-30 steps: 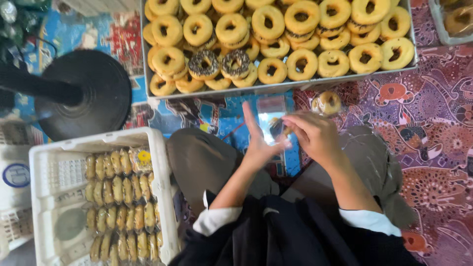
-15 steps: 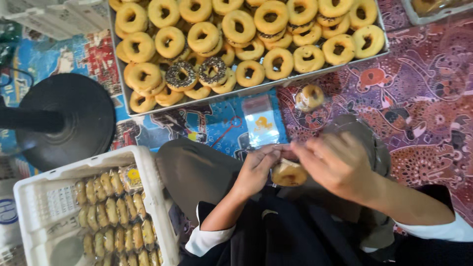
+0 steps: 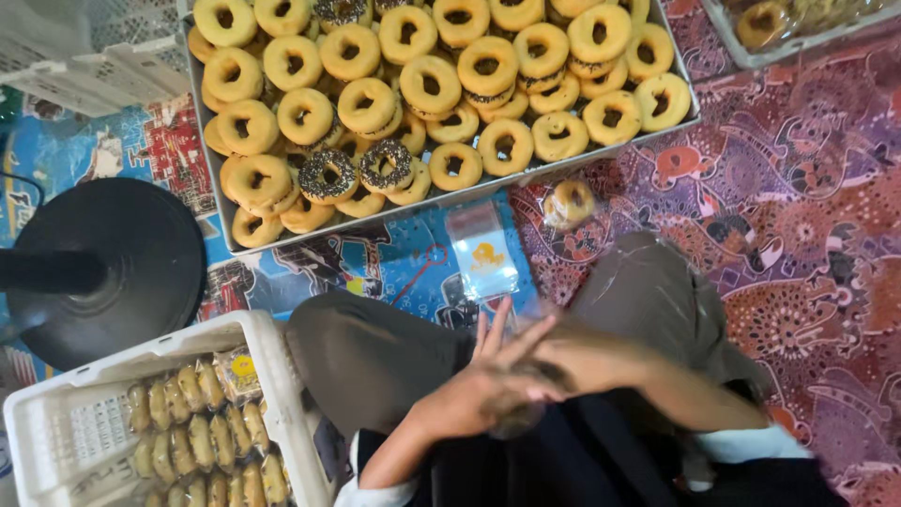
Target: The person sits on the floor and repeatedly picks doughnuts from a metal tray, places them into clear plastic bags, and sets the filled bags into a white crate. The doughnuts include plain and sesame-topped varieties.
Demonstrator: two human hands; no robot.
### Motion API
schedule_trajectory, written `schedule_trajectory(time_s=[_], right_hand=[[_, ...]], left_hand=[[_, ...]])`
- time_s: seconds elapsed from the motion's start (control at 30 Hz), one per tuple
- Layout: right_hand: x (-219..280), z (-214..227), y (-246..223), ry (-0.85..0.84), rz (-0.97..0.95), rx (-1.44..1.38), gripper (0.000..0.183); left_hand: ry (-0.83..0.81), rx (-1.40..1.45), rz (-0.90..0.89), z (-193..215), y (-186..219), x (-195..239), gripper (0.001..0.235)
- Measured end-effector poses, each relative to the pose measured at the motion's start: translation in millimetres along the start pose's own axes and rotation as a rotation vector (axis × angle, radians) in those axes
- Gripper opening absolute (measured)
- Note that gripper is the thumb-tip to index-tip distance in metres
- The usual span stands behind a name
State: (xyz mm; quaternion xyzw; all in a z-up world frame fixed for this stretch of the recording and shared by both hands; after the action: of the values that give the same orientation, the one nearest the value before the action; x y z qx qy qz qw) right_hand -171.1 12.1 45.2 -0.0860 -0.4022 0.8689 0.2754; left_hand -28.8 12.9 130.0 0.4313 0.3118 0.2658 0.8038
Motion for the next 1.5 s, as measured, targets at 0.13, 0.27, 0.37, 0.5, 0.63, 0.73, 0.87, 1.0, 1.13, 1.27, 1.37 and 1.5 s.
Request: schedule_trajectory(time_s=[0.13,0.27,0.37,0.5,0.63,0.73,0.87,1.0,1.13,1.27,1.37,1.5], right_hand=[[-21.1,-64.9,-4.2,0.661,0.025,-0.774,0.032],[-49.7,-86.3,18.3,1.078,-0.167,-1.222,0.023],[-82.6,-54.3,27.9,1.07,-0.061,-0.904,0.023],[-135.7,-62.5,23.4,0.889,0.145,-0.407,0.018],[-148.6,-167.0,79.5,0.713,-0.252,-0.989,0.029],[-98.2,-192.4,129.8,0.626,-0.458,-0.98,0.053],[12.4,-69.2,226.6,1.061,-0.343,-0.787,0.051],[101.3,36.7,322.8,1.12,-0.603,-0.066,0.049],[111.9,32.4,405.4,1.055,-0.735,-0.28,0.057],[112.0,9.6,387.9,1.012,-0.669,-0.032,0.056],[91.6,25.6,338.4,1.046,-0.732,0.237,0.039],[-26.2,12.3,269.6,0.961,-0.254,0.213,0.029]], left_hand=[[0.168,1.079,0.358,-8.2,-61.7,10.6,0.044],[0.725,0.967,0.811,-9.5,-108.8,68.6,0.031],[0.924,0.076,0.671,36.8,-99.7,104.2,0.021],[1.069,-0.042,0.836,72.8,-114.2,179.5,0.008],[0.919,0.118,1.23,45.0,-145.0,226.0,0.025],[0.742,0.404,1.397,-4.2,-181.4,201.3,0.034],[0.521,0.409,1.059,-90.4,-242.1,28.1,0.039],[0.499,0.463,0.733,-203.9,-318.3,-131.6,0.038],[0.529,0.471,0.989,-258.8,-405.0,-159.0,0.038],[0.499,0.42,0.818,-227.4,-409.6,-122.9,0.041],[0.462,0.011,0.69,-142.2,-379.3,-85.9,0.053],[0.1,-0.739,0.993,-66.8,-378.6,-27.6,0.09]])
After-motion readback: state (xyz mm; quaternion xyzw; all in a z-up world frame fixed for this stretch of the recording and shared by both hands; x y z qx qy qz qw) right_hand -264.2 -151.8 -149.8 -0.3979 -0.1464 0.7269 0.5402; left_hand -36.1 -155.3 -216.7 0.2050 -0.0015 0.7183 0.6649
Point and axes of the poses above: each hand's wrist, its own x-axis away from the middle knuckle, its own z-axis out of the back of the hand, y = z × x, the point moved 8 cm from there along -x, towards the middle knuckle, and after that the axes turned 15 degrees about z, right-handed, at the moved point
